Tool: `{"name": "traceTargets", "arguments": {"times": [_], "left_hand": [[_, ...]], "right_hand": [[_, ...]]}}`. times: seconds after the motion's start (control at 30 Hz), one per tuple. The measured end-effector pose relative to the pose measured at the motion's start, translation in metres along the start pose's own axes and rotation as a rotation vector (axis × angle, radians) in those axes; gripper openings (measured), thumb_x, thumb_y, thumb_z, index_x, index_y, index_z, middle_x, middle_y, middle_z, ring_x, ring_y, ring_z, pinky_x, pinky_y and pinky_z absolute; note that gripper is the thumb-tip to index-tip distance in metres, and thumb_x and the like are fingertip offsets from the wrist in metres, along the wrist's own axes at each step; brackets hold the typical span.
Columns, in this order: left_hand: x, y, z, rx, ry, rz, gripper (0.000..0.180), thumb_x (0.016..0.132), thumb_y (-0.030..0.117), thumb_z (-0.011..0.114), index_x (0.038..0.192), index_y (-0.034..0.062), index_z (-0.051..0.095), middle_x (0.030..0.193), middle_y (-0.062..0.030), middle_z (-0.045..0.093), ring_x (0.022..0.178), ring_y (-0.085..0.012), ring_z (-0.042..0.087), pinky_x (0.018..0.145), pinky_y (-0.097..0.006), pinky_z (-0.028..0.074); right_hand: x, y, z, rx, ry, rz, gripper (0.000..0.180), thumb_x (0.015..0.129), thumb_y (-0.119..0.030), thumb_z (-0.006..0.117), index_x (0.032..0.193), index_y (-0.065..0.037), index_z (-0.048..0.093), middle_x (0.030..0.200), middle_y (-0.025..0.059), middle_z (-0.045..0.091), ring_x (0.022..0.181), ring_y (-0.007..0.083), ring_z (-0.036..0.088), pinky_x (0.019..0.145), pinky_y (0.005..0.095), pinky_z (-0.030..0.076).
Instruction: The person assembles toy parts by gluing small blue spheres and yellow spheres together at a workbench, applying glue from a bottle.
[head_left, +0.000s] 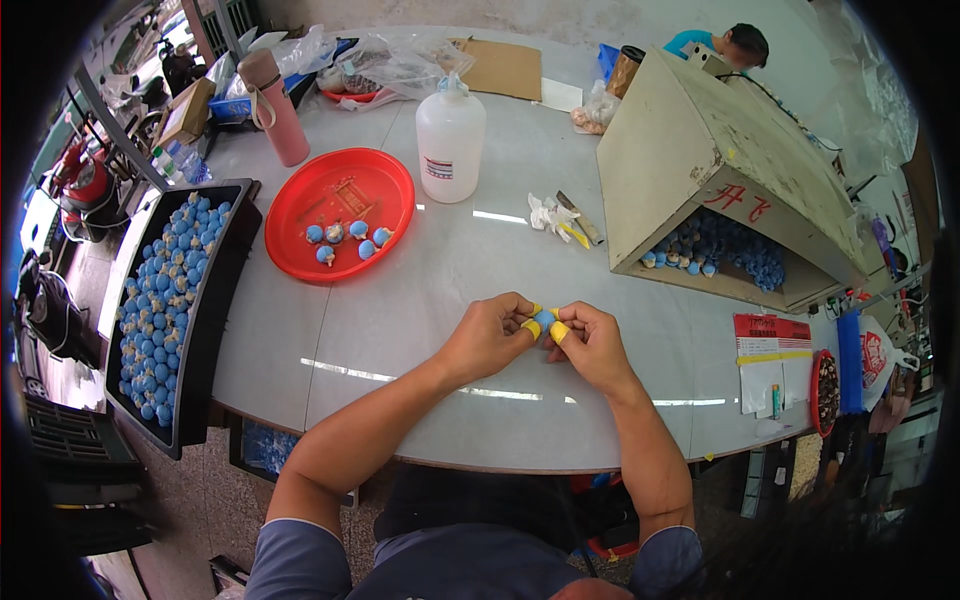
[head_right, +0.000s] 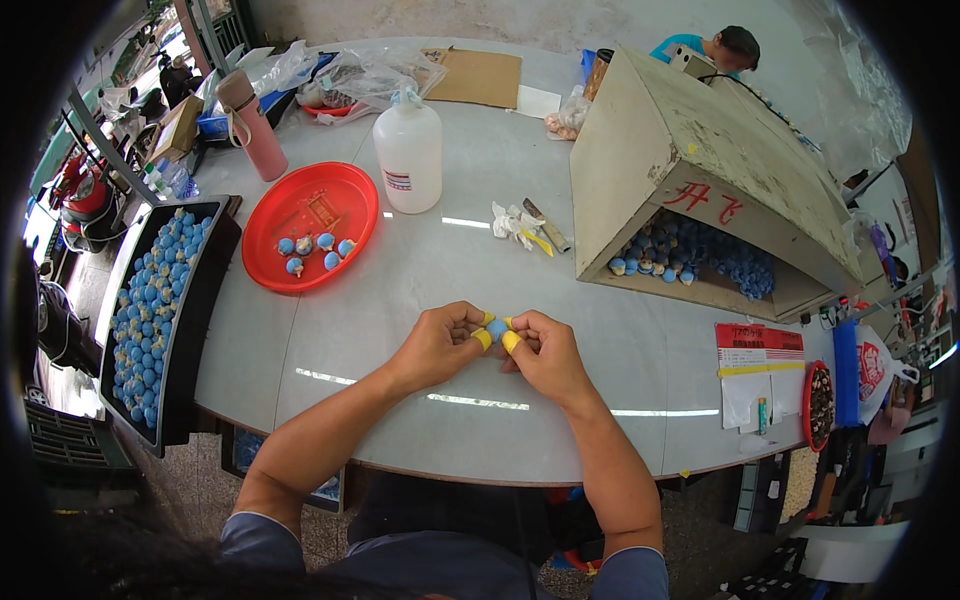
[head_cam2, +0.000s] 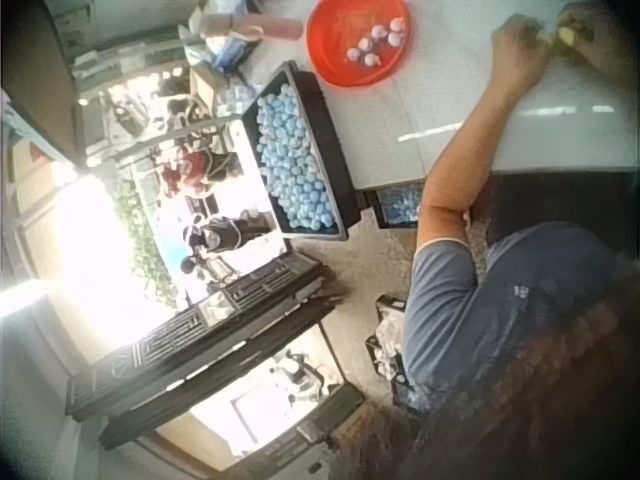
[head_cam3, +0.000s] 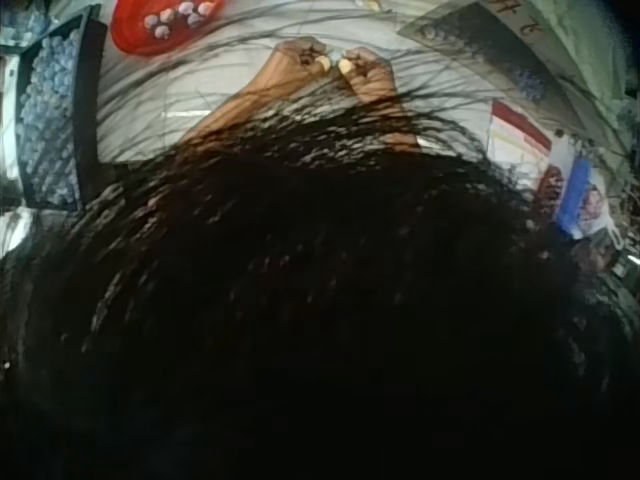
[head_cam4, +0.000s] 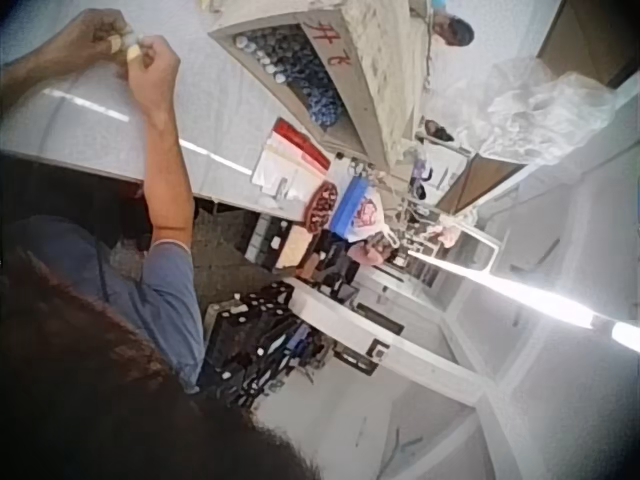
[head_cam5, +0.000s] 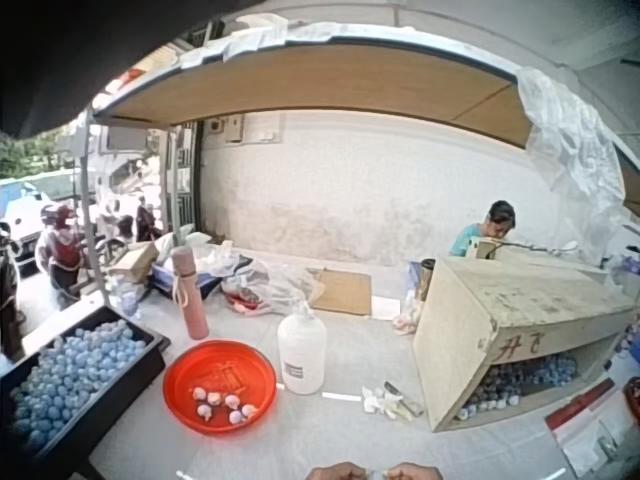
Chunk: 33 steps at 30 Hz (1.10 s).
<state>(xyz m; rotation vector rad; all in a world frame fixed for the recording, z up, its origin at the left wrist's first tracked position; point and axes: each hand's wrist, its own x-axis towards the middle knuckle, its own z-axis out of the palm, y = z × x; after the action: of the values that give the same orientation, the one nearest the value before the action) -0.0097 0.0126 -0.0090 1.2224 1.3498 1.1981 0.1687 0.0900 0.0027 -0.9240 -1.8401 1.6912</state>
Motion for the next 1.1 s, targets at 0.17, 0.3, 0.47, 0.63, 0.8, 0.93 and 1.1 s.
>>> {"name": "traceTargets", "arguments": {"times": [0.17, 0.3, 0.47, 0.63, 0.8, 0.93, 1.1], "left_hand": [[0.001, -0.009, 0.003, -0.262, 0.07, -0.022, 0.03, 0.09, 0.007, 0.066, 0.112, -0.011, 0.055, 0.096, -0.0118, 0.068, 0.088, -0.0125, 0.066, 0.078, -0.026, 0.053], [0.002, -0.001, 0.001, -0.104, 0.066, -0.045, 0.037, 0.091, 0.014, 0.068, 0.114, -0.0112, 0.054, 0.094, -0.0128, 0.067, 0.083, -0.0144, 0.066, 0.073, -0.026, 0.055], [0.017, 0.001, -0.036, -0.902, 0.5, -0.064, 0.033, 0.099, 0.022, 0.056, 0.119, -0.0049, 0.052, 0.103, -0.014, 0.064, 0.092, -0.02, 0.066, 0.08, -0.028, 0.054], [0.032, -0.017, -0.105, -1.161, 0.806, 0.08, 0.038, 0.104, 0.027, 0.04, 0.124, -0.0051, 0.045, 0.124, -0.0175, 0.056, 0.112, -0.0243, 0.06, 0.093, -0.03, 0.054], [0.026, 0.009, -0.101, -1.289, 0.798, 0.055, 0.044, 0.104, 0.031, 0.033, 0.128, -0.0049, 0.041, 0.132, -0.0203, 0.052, 0.118, -0.0266, 0.057, 0.097, -0.032, 0.054], [0.03, -0.007, -0.086, -1.105, 0.689, 0.048, 0.043, 0.103, 0.031, 0.034, 0.127, -0.0036, 0.044, 0.128, -0.0188, 0.056, 0.116, -0.0256, 0.059, 0.093, -0.032, 0.054], [0.022, -0.004, -0.049, -0.911, 0.518, -0.016, 0.039, 0.101, 0.028, 0.04, 0.126, -0.001, 0.048, 0.12, -0.0168, 0.061, 0.107, -0.0244, 0.062, 0.087, -0.032, 0.054]], "right_hand": [[0.006, 0.001, 0.01, 0.058, 0.073, 0.029, 0.011, 0.094, 0.0, 0.055, 0.102, 0.006, 0.058, 0.082, 0.0098, 0.066, 0.063, 0.011, 0.063, 0.059, 0.0242, 0.054], [0.0, -0.002, 0.009, 0.137, 0.024, -0.008, 0.014, 0.094, 0.0, 0.054, 0.105, 0.007, 0.057, 0.084, 0.0102, 0.066, 0.065, 0.0112, 0.063, 0.06, 0.0242, 0.054], [-0.001, -0.005, 0.002, 0.146, 0.156, 0.023, 0.019, 0.095, -0.003, 0.053, 0.111, 0.004, 0.059, 0.084, 0.0082, 0.065, 0.063, 0.01, 0.06, 0.059, 0.0238, 0.053], [0.006, 0.01, -0.007, 0.197, 0.186, -0.024, 0.019, 0.094, -0.003, 0.053, 0.111, 0.004, 0.058, 0.086, 0.0085, 0.063, 0.065, 0.0105, 0.06, 0.06, 0.0249, 0.053], [0.013, 0.008, -0.013, 0.246, 0.282, -0.045, 0.019, 0.095, -0.006, 0.054, 0.112, 0.003, 0.057, 0.087, 0.0084, 0.063, 0.066, 0.0099, 0.059, 0.061, 0.0257, 0.052], [0.009, 0.0, -0.041, 0.492, 0.485, -0.075, 0.02, 0.094, -0.004, 0.053, 0.113, 0.001, 0.057, 0.089, 0.0085, 0.064, 0.067, 0.0105, 0.06, 0.057, 0.0254, 0.048], [0.015, 0.012, -0.116, 0.174, 0.797, -0.142, 0.029, 0.087, -0.002, 0.057, 0.115, -0.004, 0.056, 0.101, 0.0088, 0.061, 0.073, 0.0181, 0.062, 0.061, 0.03, 0.048]]}}
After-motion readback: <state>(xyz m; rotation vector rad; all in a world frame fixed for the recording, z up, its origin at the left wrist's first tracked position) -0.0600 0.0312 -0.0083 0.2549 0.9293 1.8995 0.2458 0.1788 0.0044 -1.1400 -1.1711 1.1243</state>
